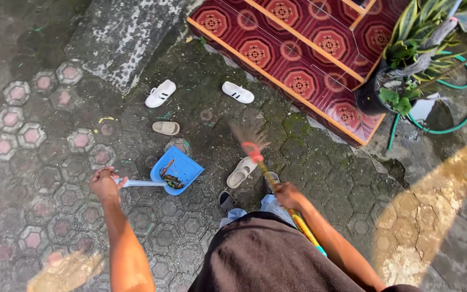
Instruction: The recorder uses a broom and a dustpan to sweep debris and leaves on a concrete outdoor surface.
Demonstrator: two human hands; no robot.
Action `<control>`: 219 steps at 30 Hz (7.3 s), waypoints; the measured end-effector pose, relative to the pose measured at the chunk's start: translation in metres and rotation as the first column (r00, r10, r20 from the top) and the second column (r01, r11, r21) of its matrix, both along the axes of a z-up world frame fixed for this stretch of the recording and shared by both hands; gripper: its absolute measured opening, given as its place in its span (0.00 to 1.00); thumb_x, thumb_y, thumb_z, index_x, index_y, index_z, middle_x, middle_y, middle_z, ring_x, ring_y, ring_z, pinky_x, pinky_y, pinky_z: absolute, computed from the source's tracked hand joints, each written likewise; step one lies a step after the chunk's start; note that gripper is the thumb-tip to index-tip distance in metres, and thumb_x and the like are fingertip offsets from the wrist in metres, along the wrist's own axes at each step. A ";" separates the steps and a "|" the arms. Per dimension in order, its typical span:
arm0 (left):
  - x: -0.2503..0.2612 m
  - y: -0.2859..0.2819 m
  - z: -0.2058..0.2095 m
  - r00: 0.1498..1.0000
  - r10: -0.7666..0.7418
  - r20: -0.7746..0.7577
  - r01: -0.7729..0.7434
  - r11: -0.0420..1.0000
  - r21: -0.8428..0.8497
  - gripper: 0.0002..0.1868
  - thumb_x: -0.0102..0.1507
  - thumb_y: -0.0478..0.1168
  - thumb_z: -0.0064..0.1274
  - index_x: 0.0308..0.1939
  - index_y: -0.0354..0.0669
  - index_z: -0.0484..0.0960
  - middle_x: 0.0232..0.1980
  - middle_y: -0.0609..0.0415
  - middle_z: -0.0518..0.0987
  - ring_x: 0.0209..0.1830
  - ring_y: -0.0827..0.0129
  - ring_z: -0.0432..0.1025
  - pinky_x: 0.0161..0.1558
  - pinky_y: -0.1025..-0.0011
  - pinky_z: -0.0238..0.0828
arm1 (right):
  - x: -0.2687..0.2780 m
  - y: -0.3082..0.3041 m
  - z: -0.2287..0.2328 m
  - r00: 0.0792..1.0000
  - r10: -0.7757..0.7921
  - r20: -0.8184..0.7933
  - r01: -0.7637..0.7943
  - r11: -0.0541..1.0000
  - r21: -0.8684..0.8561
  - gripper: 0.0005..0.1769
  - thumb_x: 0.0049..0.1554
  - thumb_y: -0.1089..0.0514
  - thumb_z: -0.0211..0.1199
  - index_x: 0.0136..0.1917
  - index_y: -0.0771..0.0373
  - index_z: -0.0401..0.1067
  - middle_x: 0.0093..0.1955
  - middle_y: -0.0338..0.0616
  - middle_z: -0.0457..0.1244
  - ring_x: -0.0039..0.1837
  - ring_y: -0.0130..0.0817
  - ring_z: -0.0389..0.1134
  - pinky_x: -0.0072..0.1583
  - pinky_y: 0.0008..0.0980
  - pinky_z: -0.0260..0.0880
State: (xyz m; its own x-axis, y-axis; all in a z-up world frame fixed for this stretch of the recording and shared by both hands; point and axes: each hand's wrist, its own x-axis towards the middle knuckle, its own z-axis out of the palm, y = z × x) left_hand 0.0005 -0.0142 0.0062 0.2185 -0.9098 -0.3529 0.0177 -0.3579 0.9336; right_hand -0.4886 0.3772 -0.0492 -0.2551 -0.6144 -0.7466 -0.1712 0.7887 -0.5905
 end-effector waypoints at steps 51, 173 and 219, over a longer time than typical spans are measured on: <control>0.146 -0.197 0.027 0.598 0.694 -0.401 -0.791 0.592 -0.157 0.05 0.62 0.30 0.42 0.33 0.44 0.66 0.32 0.51 0.70 0.31 0.66 0.68 0.32 0.61 0.70 | -0.006 -0.569 0.029 0.379 0.912 -0.155 -0.883 0.406 0.233 0.13 0.58 0.58 0.58 0.43 0.73 0.73 0.34 0.57 0.69 0.35 0.44 0.72 0.40 0.45 0.71; 0.368 -0.467 -0.061 0.814 0.294 0.502 -0.370 0.927 0.057 0.10 0.61 0.38 0.51 0.30 0.37 0.84 0.30 0.47 0.84 0.28 0.67 0.78 0.37 0.65 0.74 | 0.413 -0.762 0.149 0.435 0.900 -0.021 -0.889 0.434 0.145 0.15 0.60 0.57 0.54 0.54 0.68 0.74 0.36 0.53 0.67 0.33 0.37 0.67 0.36 0.41 0.70; 0.360 -0.399 -0.057 0.868 0.463 -0.178 -0.476 0.878 -0.039 0.07 0.65 0.37 0.51 0.40 0.37 0.80 0.30 0.59 0.75 0.27 0.76 0.70 0.28 0.66 0.80 | 0.432 -0.936 -0.040 0.929 0.309 0.201 -0.259 0.935 -0.242 0.16 0.59 0.44 0.63 0.57 0.49 0.72 0.43 0.40 0.68 0.42 0.33 0.74 0.43 0.37 0.78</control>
